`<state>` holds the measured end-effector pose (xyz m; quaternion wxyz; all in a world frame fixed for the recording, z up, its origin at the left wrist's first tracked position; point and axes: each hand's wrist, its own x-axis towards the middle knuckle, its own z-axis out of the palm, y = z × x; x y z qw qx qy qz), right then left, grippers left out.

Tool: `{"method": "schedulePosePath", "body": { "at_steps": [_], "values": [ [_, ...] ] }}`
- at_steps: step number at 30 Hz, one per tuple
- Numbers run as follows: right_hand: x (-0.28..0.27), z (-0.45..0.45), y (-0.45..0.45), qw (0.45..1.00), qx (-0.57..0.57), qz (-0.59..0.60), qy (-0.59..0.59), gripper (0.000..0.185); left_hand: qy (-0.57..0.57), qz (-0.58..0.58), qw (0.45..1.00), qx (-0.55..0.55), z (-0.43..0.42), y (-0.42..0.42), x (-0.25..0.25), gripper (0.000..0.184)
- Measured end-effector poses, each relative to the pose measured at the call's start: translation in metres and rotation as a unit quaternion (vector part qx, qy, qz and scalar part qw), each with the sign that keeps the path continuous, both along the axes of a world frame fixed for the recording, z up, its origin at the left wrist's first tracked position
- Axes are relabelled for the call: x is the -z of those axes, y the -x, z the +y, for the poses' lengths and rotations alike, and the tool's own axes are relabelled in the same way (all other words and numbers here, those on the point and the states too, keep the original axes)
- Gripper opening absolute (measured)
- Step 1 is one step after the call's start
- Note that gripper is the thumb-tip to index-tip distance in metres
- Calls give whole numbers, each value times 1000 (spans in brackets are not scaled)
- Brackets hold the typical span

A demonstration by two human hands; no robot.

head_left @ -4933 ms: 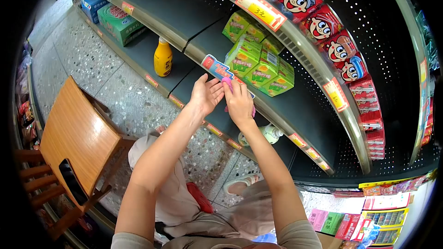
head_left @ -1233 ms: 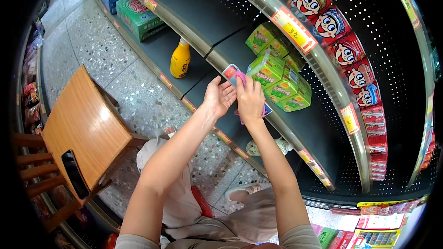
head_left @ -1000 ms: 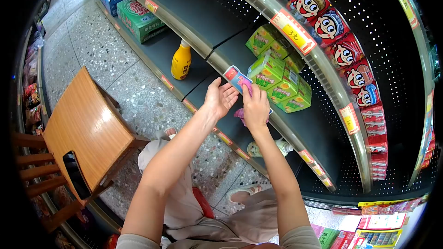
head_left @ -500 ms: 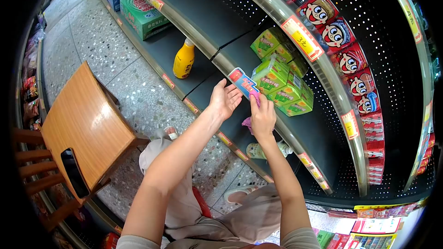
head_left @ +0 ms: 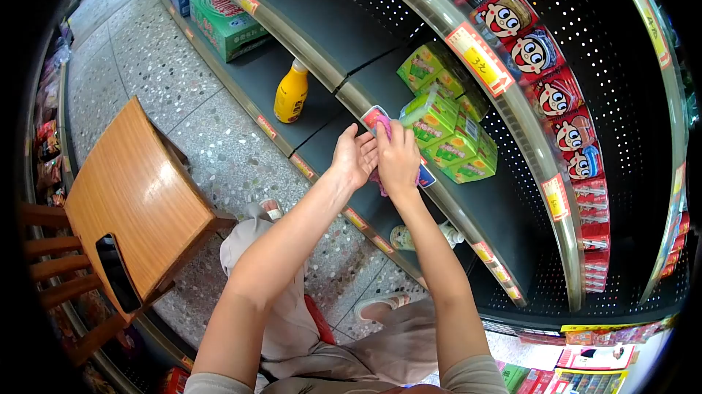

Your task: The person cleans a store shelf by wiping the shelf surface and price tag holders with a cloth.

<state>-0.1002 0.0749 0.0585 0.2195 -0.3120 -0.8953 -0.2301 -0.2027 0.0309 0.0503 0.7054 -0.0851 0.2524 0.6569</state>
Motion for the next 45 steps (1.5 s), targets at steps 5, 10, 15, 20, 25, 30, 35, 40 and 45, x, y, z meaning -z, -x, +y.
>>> {"method": "schedulePosePath", "body": {
  "at_steps": [5, 10, 15, 20, 25, 30, 35, 40, 45],
  "values": [
    [-2, -1, -4, 1000, 1, -5, 5, 34, -8, -7, 1000, -2, 0, 1, 1, 67],
    [2, -7, -19, 1000, 3, -15, -10, 35, -11, -10, 1000, 5, -1, 3, 5, 67],
    [5, -12, -43, 999, 9, -41, -20, 36, -8, 12, 1000, 17, 0, 5, 10, 67],
    [6, -19, -59, 999, 13, -47, -21, 38, -24, 14, 999, 30, 0, 7, 15, 68],
    [9, -19, -61, 998, 10, -46, -30, 37, -26, 32, 999, 11, 2, 14, 21, 68],
    [9, -17, -54, 998, 4, -53, -36, 36, -29, 25, 999, -3, 3, 19, 19, 67],
    [8, -12, -37, 998, -11, -52, -37, 36, -16, 14, 1000, -11, 6, 17, 20, 65],
    [11, -5, -19, 999, -26, -39, -28, 34, -1, 8, 1000, -29, 7, 13, 14, 63],
    [11, -4, -11, 998, -27, -34, -45, 33, 1, 12, 999, -35, 3, 10, 6, 63]
  ]
}}
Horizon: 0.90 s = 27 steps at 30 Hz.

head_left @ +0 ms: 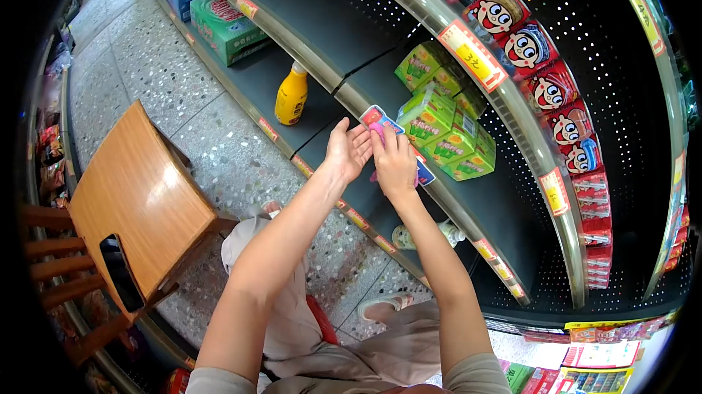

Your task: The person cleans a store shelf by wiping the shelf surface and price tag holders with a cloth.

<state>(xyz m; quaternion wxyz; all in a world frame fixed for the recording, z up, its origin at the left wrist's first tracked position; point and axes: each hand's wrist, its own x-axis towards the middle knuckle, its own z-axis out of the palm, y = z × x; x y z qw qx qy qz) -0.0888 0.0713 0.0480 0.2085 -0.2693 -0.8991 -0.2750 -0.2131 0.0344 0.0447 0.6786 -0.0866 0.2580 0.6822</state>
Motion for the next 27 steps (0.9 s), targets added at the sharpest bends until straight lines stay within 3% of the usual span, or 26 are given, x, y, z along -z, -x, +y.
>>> {"method": "schedulePosePath", "body": {
  "at_steps": [17, 27],
  "values": [
    [-2, -18, -58, 998, 15, -51, -18, 39, 1, -6, 1000, 19, 3, 5, 11, 63],
    [5, -14, -47, 999, 2, -48, -24, 37, 1, 6, 1000, 26, 5, 3, 12, 64]
  ]
}}
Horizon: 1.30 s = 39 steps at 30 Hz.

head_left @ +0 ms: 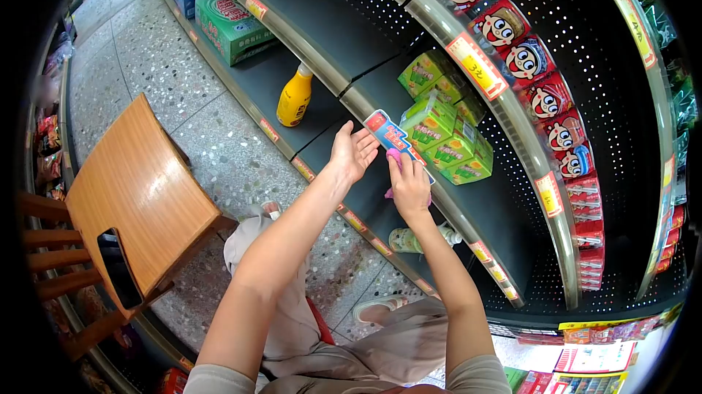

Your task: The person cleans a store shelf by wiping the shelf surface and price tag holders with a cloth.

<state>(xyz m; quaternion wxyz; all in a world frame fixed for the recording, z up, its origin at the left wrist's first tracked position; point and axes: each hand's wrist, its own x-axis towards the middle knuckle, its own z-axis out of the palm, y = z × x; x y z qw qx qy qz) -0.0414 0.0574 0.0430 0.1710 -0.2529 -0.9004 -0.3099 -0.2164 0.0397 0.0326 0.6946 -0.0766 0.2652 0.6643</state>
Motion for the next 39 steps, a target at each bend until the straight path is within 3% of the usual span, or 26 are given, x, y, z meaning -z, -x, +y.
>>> {"method": "schedulePosePath", "body": {
  "at_steps": [9, 14, 23, 28, 39],
  "values": [
    [0, 10, 35, 999, -26, 15, -24, 29, 3, 45, 999, 14, -2, 1, -5, 65],
    [5, 14, 45, 1000, -21, 17, 3, 33, 2, 44, 999, 8, -2, -1, -9, 65],
    [0, 11, 19, 999, -35, -5, -25, 29, 23, 50, 998, 31, 1, 3, -7, 63],
    [-8, 2, -4, 999, -24, -31, -8, 37, 29, 48, 998, 32, 1, 4, -8, 64],
    [-6, 0, -10, 1000, -5, 5, 16, 37, 24, 45, 998, 35, -1, 3, -9, 64]
  ]
}}
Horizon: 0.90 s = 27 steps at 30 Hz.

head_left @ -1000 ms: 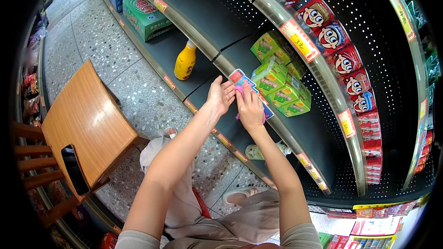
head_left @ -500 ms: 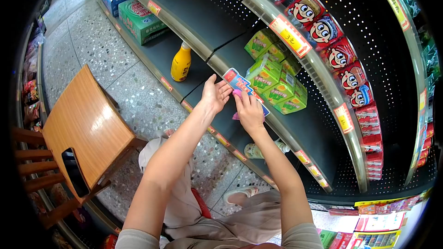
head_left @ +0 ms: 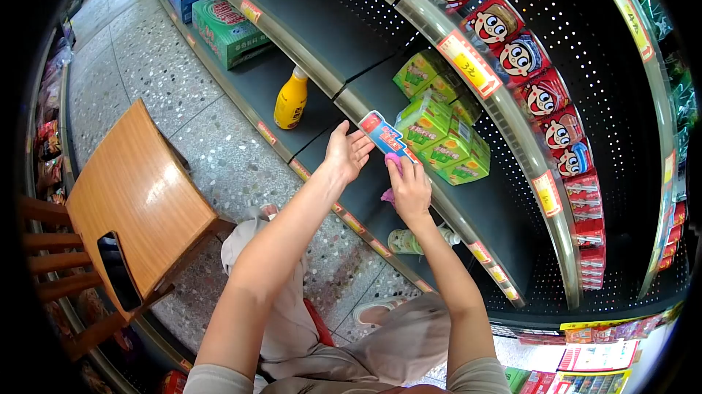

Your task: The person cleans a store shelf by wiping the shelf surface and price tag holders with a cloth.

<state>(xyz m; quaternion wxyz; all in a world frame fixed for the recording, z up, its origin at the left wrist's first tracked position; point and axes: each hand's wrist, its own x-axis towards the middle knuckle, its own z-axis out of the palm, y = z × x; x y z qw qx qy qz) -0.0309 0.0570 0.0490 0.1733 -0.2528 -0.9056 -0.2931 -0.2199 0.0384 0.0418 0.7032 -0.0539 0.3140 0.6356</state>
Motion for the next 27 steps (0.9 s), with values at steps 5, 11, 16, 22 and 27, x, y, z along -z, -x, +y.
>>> {"method": "schedulePosePath", "body": {
  "at_steps": [5, 11, 16, 22, 27],
  "values": [
    [-1, 6, 21, 999, 8, 40, 15, 37, -1, 0, 1000, -4, 1, -2, 0, 64],
    [-8, 16, 56, 997, 17, 60, 35, 35, -1, -3, 1000, -12, 0, -2, -3, 66],
    [-13, 23, 81, 998, 39, 42, 41, 37, -44, -19, 999, -18, -2, -3, -5, 69],
    [-14, 25, 85, 997, 30, 52, 50, 36, -21, -26, 999, -24, -4, -3, -15, 68],
    [-13, 19, 69, 997, 42, 39, 51, 35, -19, -27, 999, -16, 3, -1, 0, 67]
  ]
}}
